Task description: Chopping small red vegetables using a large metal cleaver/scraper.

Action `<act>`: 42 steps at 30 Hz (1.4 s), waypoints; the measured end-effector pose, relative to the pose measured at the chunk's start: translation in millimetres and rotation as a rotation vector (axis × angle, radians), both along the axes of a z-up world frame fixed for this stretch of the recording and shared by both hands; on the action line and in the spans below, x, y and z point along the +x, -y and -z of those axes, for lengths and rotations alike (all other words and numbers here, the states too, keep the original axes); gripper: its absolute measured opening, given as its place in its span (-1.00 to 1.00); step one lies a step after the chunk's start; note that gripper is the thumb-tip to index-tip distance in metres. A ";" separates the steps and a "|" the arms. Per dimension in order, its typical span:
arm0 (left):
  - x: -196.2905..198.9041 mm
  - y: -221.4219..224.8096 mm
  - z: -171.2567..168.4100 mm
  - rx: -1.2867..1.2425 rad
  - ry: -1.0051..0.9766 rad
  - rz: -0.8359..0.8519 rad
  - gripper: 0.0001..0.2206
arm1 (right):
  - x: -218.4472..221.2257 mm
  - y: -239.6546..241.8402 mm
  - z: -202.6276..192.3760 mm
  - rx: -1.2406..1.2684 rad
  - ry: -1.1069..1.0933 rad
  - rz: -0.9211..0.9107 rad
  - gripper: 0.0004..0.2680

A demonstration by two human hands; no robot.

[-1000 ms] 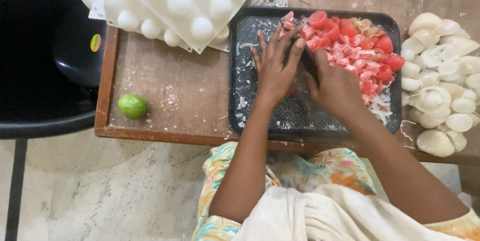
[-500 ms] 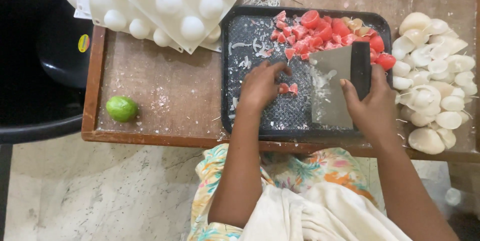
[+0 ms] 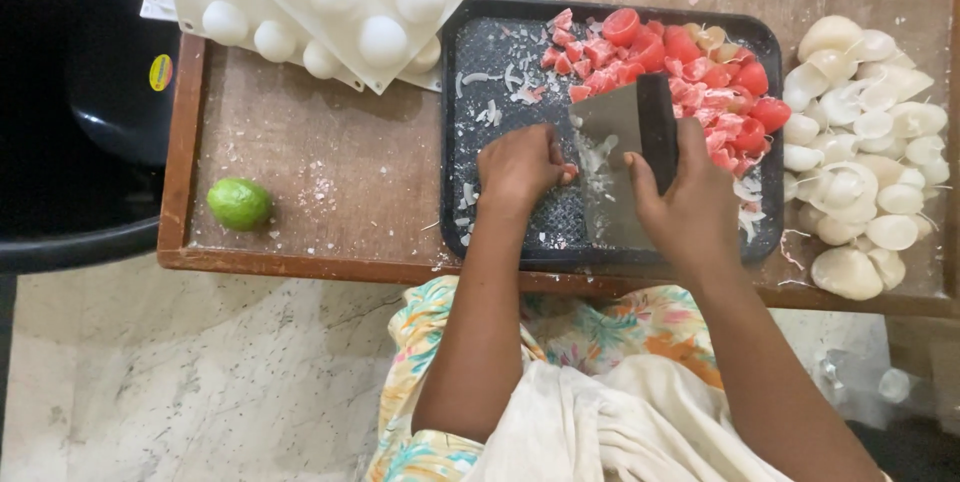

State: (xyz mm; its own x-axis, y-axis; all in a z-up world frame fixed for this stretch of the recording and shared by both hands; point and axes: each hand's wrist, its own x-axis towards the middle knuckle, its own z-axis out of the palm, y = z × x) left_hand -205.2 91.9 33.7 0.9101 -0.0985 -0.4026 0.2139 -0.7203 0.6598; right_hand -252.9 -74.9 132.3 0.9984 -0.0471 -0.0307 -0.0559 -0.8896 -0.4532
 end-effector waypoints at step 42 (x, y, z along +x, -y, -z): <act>12.5 -0.2 -29.7 -0.809 0.327 -0.404 -0.54 | 4.4 -16.1 23.2 -0.453 -0.003 -0.221 -0.59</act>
